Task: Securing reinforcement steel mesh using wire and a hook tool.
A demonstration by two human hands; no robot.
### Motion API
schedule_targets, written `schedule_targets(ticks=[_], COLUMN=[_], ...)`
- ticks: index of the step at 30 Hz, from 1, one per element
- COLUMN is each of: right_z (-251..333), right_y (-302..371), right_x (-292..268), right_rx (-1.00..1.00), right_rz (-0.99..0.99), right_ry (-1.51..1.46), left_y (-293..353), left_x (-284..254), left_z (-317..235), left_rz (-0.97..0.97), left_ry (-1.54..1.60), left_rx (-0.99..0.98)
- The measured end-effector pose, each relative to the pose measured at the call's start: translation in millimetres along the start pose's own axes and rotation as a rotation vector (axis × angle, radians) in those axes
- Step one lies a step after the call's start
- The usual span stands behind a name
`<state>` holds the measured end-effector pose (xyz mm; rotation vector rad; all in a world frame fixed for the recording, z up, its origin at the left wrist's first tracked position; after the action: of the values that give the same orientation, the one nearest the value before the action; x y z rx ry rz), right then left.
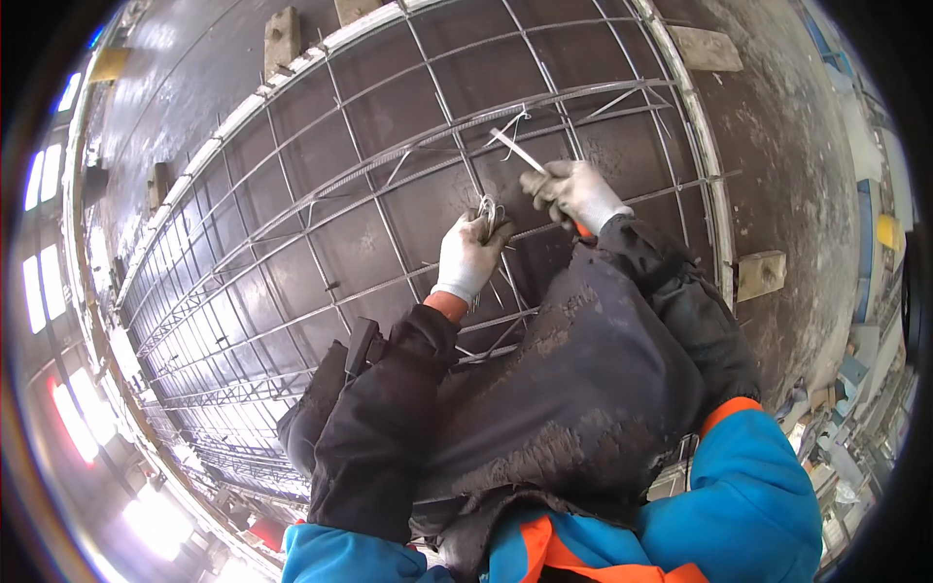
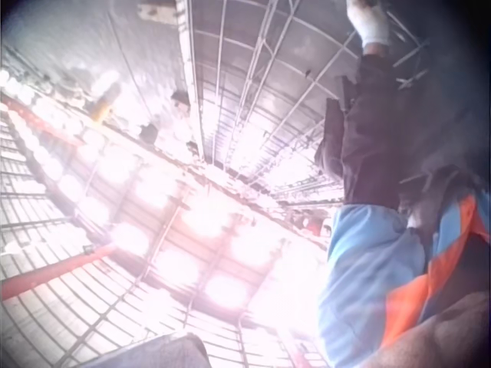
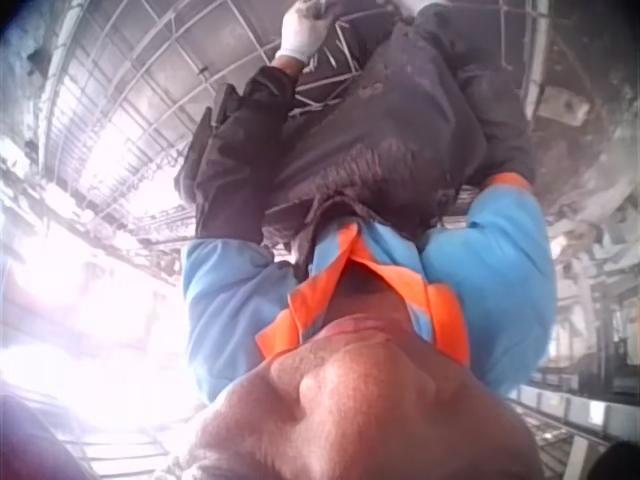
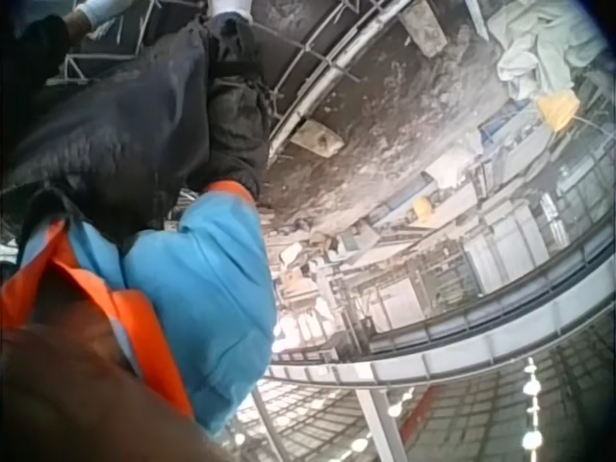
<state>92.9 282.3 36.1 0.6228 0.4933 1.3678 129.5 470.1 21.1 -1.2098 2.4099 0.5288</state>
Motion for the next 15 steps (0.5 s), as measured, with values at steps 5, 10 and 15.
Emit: schedule_targets(ticks=[5,10,15], right_z=[-10.1,-10.7,2.8], right_y=[0.0,-2.0,11.7], right_x=[22.9,-14.6,-35.1], right_rx=[0.0,-0.113,-0.099], right_rz=[0.038,-0.238,-0.414], right_ry=[0.023,-0.273,0.005], left_y=[-4.2,5.6,5.5], left_x=[7.4,-5.8,-37.3], left_z=[-16.3,16.0,32.0], left_rz=[0.054,0.023,-0.361], left_ry=[0.039,-0.238,-0.307], left_rx=[0.018,-0.133,-0.238])
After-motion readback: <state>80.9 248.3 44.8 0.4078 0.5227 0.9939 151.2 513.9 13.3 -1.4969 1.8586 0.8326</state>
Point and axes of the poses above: each hand's wrist, its own y-axis away from the middle knuckle, its own x-axis out of the palm, z = x × y, the point moved 6 cm from there along -y, towards the middle knuckle, and after that the axes turned 5 degrees about y, right-handed, at the moved point
